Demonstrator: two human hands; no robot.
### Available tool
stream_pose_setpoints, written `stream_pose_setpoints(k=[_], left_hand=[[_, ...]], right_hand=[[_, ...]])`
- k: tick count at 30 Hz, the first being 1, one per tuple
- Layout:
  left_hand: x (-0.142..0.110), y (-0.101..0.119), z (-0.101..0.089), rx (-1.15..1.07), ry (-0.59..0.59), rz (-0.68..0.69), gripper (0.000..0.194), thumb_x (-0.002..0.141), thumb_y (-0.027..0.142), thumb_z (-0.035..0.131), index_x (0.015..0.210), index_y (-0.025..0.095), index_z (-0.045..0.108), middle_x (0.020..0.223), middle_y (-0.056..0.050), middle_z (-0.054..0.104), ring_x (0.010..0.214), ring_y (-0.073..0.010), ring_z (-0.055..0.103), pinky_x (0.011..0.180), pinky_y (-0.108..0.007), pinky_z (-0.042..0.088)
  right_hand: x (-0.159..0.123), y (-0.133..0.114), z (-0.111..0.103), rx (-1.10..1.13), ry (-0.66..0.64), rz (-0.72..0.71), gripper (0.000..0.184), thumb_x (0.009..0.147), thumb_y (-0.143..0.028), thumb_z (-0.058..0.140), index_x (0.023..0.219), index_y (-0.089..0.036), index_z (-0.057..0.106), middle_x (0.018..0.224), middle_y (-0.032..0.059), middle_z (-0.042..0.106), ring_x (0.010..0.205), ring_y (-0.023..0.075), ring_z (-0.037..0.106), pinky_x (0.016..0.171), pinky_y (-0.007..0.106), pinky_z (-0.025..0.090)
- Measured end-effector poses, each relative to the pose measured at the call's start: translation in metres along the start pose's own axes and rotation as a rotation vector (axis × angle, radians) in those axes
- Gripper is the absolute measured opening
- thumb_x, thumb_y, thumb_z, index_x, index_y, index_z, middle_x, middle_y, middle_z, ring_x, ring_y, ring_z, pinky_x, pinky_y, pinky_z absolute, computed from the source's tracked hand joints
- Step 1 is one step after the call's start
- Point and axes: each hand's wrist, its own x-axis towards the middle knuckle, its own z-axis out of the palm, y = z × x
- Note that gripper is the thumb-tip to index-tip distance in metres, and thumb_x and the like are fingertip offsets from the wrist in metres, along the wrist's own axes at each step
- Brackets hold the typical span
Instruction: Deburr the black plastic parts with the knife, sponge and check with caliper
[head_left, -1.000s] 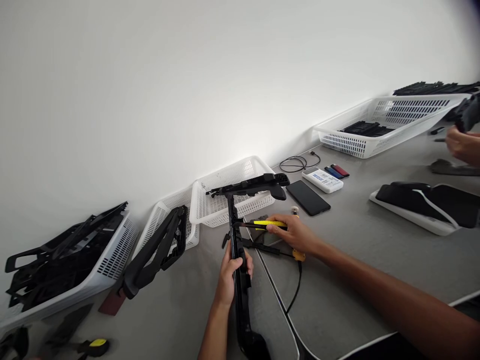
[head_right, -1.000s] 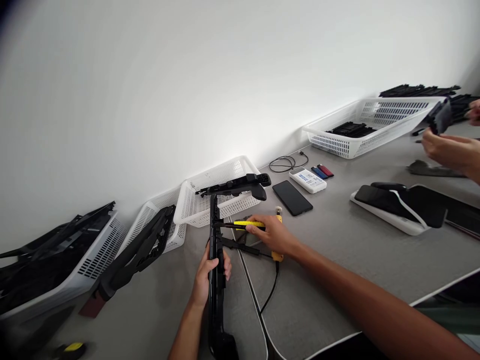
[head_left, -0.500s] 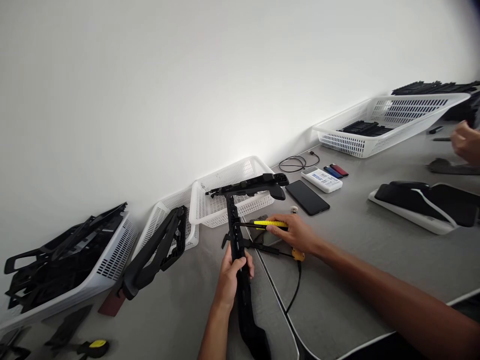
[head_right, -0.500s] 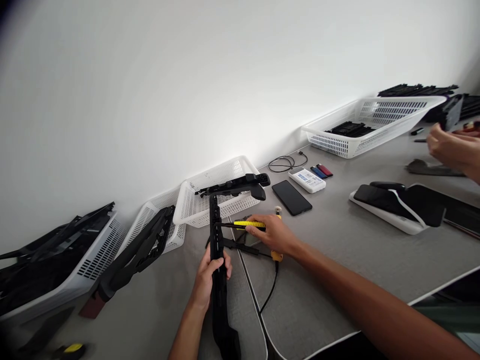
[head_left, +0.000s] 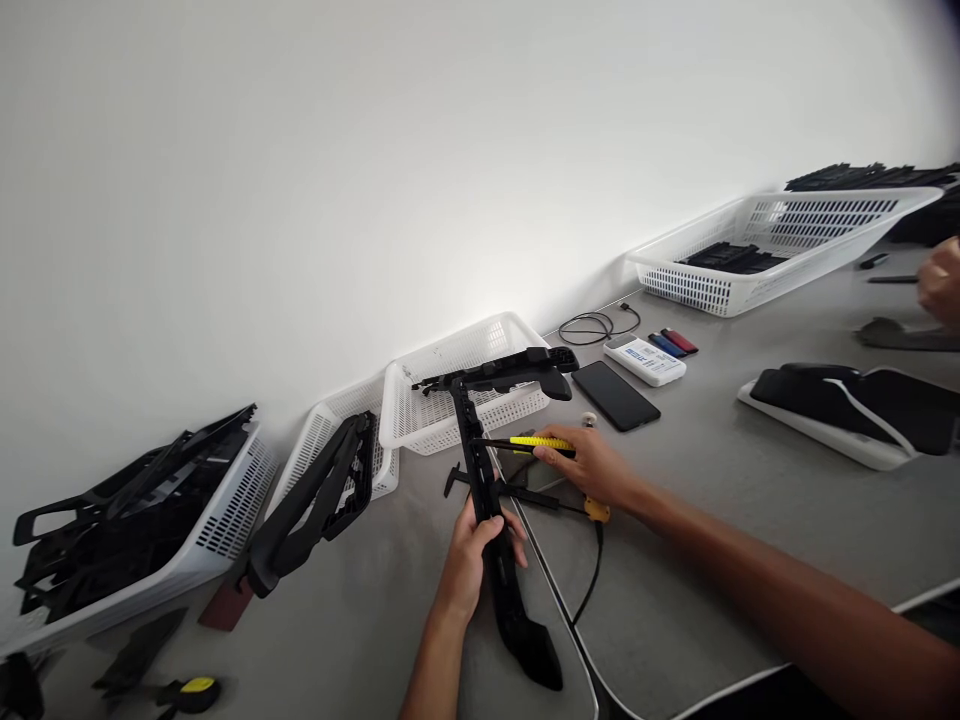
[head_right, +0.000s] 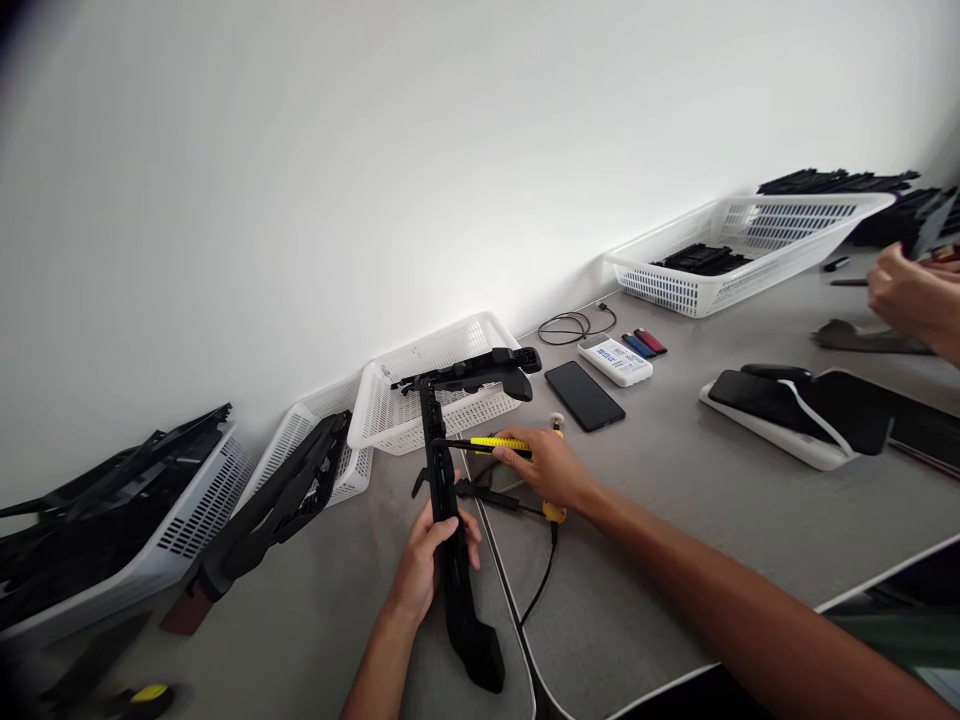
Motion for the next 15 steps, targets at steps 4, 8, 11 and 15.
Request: stream_pose_setpoints(k=[4,8,11,15], left_hand=[[-0.0008,0.0004,-0.0008,0.047,0.029,0.006,0.043,0.095,0.041,0.070,0.131,0.018,0.062,0.079,-0.002,0.075,0.058,-0.0167,0.064,0.064,-0.030,0.049],[-0.0005,0.0015,-0.0004,0.064,0.044,0.018,0.029,0.095,0.042,0.071,0.112,0.019,0.065,0.080,-0.002,0.074,0.059,-0.0158,0.062,0.062,-0.029,0.049],[-0.0005,0.0018,-0.0003,0.054,0.053,0.010,0.043,0.095,0.041,0.070,0.131,0.018,0.062,0.079,-0.001,0.073,0.059,-0.0154,0.061,0.063,-0.029,0.049],[-0.0020,0.0006,-0.0024,0.044,0.046,0.014,0.065,0.095,0.042,0.069,0.151,0.016,0.049,0.082,-0.002,0.073,0.062,-0.0168,0.062,0.062,-0.029,0.049]], right_hand=[[-0.0017,-0.0072,-0.0042,0.028,-0.087,-0.081,0.032,0.104,-0.046,0.060,0.103,-0.021,0.079,0.094,0.0047,0.082,0.080,0.0230,0.072,0.074,0.032,0.048],[-0.0028,-0.0088,-0.0035,-0.020,-0.128,-0.073,0.028,0.101,-0.043,0.062,0.100,-0.021,0.080,0.088,0.0037,0.081,0.074,0.0212,0.069,0.069,0.031,0.045],[-0.0017,-0.0051,-0.0018,-0.039,-0.051,-0.035,0.034,0.104,-0.047,0.058,0.102,-0.021,0.080,0.090,0.0039,0.081,0.075,0.0219,0.069,0.071,0.032,0.046],[0.0001,-0.0009,-0.0009,-0.063,0.004,0.032,0.039,0.105,-0.053,0.057,0.104,-0.021,0.080,0.092,0.0038,0.081,0.074,0.0227,0.069,0.070,0.033,0.045]])
